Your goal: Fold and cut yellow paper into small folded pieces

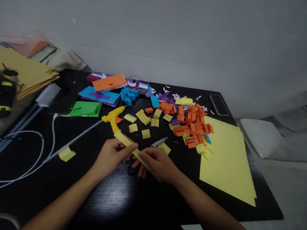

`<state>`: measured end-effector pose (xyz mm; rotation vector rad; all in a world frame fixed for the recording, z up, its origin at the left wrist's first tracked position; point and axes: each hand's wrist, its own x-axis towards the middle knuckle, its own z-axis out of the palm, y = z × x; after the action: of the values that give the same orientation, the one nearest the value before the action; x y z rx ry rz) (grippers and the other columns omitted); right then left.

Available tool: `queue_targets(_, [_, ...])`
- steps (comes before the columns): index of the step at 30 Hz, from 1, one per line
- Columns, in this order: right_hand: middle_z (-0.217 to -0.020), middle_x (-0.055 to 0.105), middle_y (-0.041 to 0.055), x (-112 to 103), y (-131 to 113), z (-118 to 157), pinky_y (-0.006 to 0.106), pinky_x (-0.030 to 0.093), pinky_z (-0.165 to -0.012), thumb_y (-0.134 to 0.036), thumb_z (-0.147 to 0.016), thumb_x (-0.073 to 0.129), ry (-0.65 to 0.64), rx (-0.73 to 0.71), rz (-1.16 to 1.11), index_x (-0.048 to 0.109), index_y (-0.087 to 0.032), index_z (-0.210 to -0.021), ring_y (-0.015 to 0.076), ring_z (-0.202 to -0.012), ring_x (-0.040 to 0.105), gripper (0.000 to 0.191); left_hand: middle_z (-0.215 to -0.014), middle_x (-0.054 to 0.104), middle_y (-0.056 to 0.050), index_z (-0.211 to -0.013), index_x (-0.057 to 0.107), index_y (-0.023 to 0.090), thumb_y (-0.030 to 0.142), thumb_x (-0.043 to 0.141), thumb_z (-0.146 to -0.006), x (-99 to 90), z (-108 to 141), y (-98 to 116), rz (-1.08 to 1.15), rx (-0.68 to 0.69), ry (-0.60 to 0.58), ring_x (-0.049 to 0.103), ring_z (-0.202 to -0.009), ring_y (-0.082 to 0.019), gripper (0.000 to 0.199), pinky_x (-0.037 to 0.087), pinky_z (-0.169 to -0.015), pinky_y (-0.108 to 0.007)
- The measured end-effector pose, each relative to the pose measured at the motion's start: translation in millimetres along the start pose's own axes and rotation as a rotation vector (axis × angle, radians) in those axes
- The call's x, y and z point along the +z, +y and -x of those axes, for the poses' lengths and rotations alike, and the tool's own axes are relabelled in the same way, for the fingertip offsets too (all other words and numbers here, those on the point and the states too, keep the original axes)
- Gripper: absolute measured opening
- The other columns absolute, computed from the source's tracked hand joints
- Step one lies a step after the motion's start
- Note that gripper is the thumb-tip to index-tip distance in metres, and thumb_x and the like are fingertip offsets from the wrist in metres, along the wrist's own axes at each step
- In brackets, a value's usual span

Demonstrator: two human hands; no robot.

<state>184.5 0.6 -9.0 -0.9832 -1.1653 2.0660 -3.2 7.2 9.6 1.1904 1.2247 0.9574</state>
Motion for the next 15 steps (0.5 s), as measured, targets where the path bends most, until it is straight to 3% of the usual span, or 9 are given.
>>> queue_targets(6, [-0.084,0.079,0.0070,-4.5,-0.4,1.9,0.019,0.046,-0.043,-0.052,-0.093,0.068,-0.004,-0.030,0.063,0.072,-0.013,-0.095,0.0094,-0.050,0.064,0.039,-0.047,0.056,0.005,-0.070,0.070,0.015,0.027,0.074,-0.080,-7.1,-2.1,4.9,-0.024,0.081,0.185,0.049,-0.041,-0.007,0.016,0.041,-0.043,-0.017])
queue_targets(8, [-0.083,0.079,0.0064,-4.1,-2.0,2.5,0.018,0.043,-0.041,-0.051,-0.094,0.067,0.013,-0.050,0.087,0.072,-0.014,-0.093,0.0090,-0.048,0.063,0.038,-0.047,0.056,0.005,-0.072,0.070,0.015,0.026,0.074,-0.081,-3.8,-1.0,3.7,-0.016,0.075,0.162,0.050,-0.041,-0.008,0.014,0.041,-0.043,-0.017])
queue_targets(12, [-0.077,0.077,0.0045,-1.3,-6.4,3.9,0.017,0.039,-0.041,-0.051,-0.095,0.065,0.026,-0.078,0.154,0.072,-0.014,-0.087,0.0076,-0.046,0.058,0.038,-0.050,0.059,0.004,-0.075,0.073,0.015,0.027,0.075,-0.081,-0.1,0.7,1.0,-0.030,0.030,0.007,0.053,-0.043,-0.008,0.013,0.043,-0.043,-0.016])
queue_targets(15, [-0.077,0.077,0.0043,0.9,-8.7,5.2,0.017,0.038,-0.040,-0.050,-0.096,0.065,0.030,-0.095,0.169,0.072,-0.014,-0.087,0.0073,-0.045,0.057,0.038,-0.050,0.061,0.004,-0.074,0.073,0.016,0.026,0.074,-0.082,-0.8,1.0,1.5,-0.040,0.027,-0.022,0.056,-0.044,-0.009,0.014,0.045,-0.044,-0.016])
